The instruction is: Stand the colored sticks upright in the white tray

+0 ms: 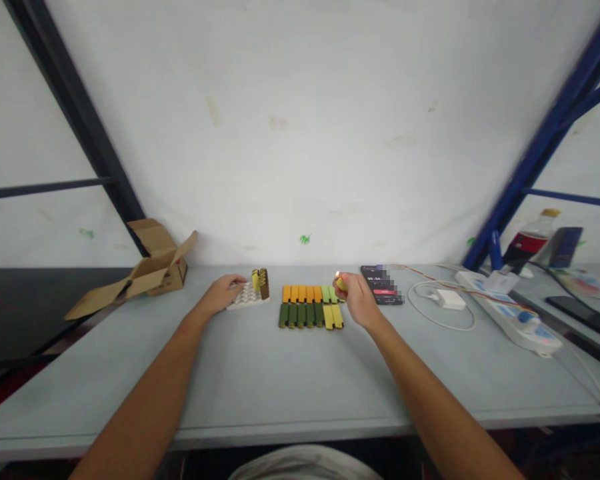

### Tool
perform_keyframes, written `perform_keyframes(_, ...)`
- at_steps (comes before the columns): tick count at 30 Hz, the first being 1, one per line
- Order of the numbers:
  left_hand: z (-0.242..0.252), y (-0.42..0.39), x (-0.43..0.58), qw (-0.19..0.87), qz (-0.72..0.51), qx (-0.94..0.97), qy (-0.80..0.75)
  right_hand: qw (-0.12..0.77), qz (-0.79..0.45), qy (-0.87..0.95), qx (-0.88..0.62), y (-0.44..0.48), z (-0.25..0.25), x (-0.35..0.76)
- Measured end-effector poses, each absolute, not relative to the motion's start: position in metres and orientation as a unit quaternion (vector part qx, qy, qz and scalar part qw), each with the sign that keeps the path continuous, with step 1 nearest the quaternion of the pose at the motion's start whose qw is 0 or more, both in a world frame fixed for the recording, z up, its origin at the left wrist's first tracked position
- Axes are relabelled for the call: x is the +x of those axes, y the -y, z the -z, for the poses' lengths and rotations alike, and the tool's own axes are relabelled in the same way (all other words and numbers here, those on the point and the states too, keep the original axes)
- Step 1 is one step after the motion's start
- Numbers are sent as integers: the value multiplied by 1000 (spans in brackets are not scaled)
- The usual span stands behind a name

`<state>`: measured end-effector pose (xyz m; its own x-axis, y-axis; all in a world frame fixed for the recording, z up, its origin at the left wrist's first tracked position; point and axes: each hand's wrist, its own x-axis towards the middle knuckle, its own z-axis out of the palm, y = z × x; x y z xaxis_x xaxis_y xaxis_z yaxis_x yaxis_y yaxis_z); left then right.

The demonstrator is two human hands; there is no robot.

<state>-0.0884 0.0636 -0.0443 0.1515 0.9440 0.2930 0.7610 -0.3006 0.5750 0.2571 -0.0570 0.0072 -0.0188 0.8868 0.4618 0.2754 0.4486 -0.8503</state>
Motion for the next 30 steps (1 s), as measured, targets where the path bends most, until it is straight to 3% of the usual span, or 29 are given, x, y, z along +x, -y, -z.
perform_keyframes(16,50,-65,-92,143,-351,724,-576,525,-298,691,-399,70,-9,250)
perform_keyframes(23,0,-28,-52,-15,-494,723,-482,522,-446,623,-373,55,11,244)
perform_keyframes(25,-16,-6,-30,14,-503,762,-408,516,-463,627,-357,59,13,234)
perform_keyframes(30,-27,36,23,148,-394,872,-250,494,-430,693,-303,71,15,206)
